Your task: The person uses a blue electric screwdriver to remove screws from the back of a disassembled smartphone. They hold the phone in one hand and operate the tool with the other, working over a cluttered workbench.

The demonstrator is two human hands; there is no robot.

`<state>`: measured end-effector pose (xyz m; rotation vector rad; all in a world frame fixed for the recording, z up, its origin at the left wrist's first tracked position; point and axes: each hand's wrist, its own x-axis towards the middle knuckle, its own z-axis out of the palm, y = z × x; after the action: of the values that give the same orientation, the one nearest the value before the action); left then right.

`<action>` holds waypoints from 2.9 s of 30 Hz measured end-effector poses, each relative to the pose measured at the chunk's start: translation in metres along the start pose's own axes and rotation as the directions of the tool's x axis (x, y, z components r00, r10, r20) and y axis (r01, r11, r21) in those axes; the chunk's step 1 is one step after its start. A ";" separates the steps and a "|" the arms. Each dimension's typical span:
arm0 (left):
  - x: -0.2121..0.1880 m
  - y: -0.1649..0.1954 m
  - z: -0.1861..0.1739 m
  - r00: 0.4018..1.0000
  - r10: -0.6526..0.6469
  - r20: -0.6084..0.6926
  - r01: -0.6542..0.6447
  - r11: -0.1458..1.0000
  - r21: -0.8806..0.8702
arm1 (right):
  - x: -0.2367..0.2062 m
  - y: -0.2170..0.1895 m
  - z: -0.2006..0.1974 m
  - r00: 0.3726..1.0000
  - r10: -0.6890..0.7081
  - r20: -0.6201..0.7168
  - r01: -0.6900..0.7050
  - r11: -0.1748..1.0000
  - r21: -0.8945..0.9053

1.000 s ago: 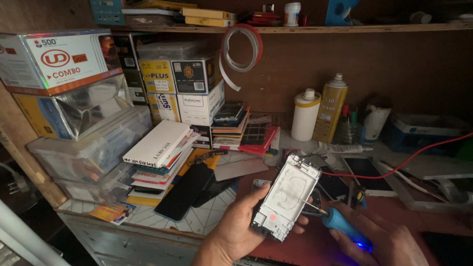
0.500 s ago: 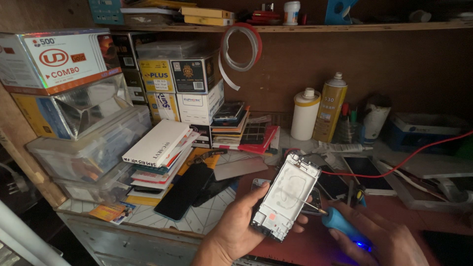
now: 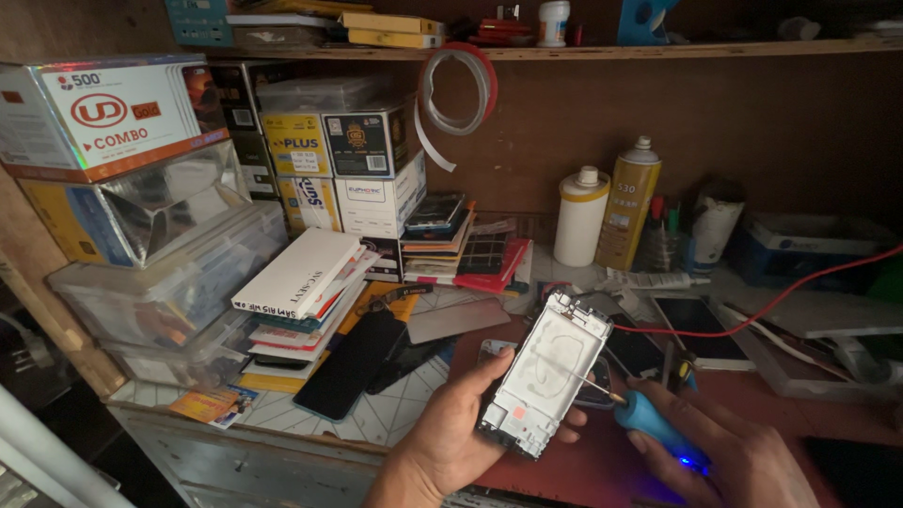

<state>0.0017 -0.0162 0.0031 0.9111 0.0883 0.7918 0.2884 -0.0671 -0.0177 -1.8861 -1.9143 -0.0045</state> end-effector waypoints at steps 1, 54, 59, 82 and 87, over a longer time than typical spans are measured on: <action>0.000 0.000 0.000 1.000 0.002 -0.007 -0.002 1.000 0.002 | 0.000 0.000 0.000 1.000 0.008 0.008 -0.008 1.000 -0.001; 0.000 -0.001 -0.001 1.000 -0.018 -0.007 0.018 1.000 0.013 | 0.000 0.006 0.007 1.000 0.001 -0.027 -0.002 1.000 -0.026; 0.001 -0.001 -0.002 1.000 -0.019 -0.006 0.019 1.000 0.014 | 0.000 -0.001 0.001 0.999 0.022 0.030 -0.021 0.999 -0.026; 0.001 -0.001 -0.001 0.999 -0.019 -0.030 0.020 1.000 0.008 | -0.002 0.003 0.004 0.999 -0.017 -0.028 0.016 0.999 -0.034; 0.001 0.000 0.001 0.999 -0.012 -0.031 0.012 1.000 0.013 | -0.003 0.001 0.002 0.998 -0.035 -0.046 0.034 0.999 -0.024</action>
<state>0.0030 -0.0166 0.0037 0.9099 0.1260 0.7949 0.2884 -0.0694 -0.0202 -1.8515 -1.9234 -0.0809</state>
